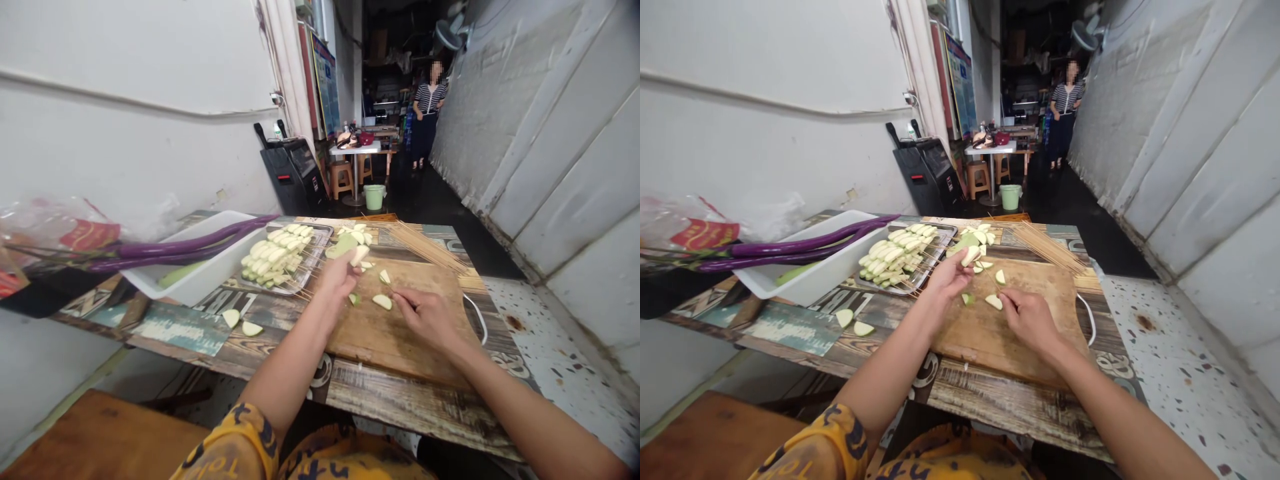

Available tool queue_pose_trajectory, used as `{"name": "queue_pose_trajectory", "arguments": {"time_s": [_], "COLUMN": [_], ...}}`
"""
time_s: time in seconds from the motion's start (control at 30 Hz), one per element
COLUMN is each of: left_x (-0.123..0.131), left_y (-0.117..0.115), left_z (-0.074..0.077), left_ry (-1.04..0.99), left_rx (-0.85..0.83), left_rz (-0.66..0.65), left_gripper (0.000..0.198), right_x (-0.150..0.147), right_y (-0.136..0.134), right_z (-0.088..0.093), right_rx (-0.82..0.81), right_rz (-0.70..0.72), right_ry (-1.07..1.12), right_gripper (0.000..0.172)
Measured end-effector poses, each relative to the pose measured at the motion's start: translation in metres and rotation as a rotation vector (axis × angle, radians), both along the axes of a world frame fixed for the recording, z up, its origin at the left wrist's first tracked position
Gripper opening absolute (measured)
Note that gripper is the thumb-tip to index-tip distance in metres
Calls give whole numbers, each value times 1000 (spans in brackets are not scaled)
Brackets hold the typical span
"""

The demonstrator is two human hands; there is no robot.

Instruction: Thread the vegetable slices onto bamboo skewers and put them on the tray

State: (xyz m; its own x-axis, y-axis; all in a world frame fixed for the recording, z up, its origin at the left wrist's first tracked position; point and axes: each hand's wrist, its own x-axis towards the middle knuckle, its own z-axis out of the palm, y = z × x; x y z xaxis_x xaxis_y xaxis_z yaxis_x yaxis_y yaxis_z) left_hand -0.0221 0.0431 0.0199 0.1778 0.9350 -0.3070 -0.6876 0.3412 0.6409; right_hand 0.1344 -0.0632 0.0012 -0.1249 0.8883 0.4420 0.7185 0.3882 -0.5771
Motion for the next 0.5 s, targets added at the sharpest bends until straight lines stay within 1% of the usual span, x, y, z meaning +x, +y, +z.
{"name": "queue_pose_trajectory", "arguments": {"time_s": [0.1, 0.2, 0.3, 0.5], "left_x": [0, 0, 0, 4], "left_y": [-1, -3, -3, -6], "left_z": [-1, -1, 0, 3], "left_ry": [-23, -28, -21, 45], "left_rx": [3, 8, 12, 20], "left_rz": [-69, -98, -98, -44], "left_gripper": [3, 4, 4, 6], "right_x": [-1, -1, -2, -3], "right_y": [0, 0, 0, 0], "right_z": [0, -1, -1, 0], "right_rx": [-32, -48, -53, -57], "right_rz": [11, 15, 13, 21], "right_ry": [6, 13, 31, 60], "right_gripper": [26, 27, 26, 26]}}
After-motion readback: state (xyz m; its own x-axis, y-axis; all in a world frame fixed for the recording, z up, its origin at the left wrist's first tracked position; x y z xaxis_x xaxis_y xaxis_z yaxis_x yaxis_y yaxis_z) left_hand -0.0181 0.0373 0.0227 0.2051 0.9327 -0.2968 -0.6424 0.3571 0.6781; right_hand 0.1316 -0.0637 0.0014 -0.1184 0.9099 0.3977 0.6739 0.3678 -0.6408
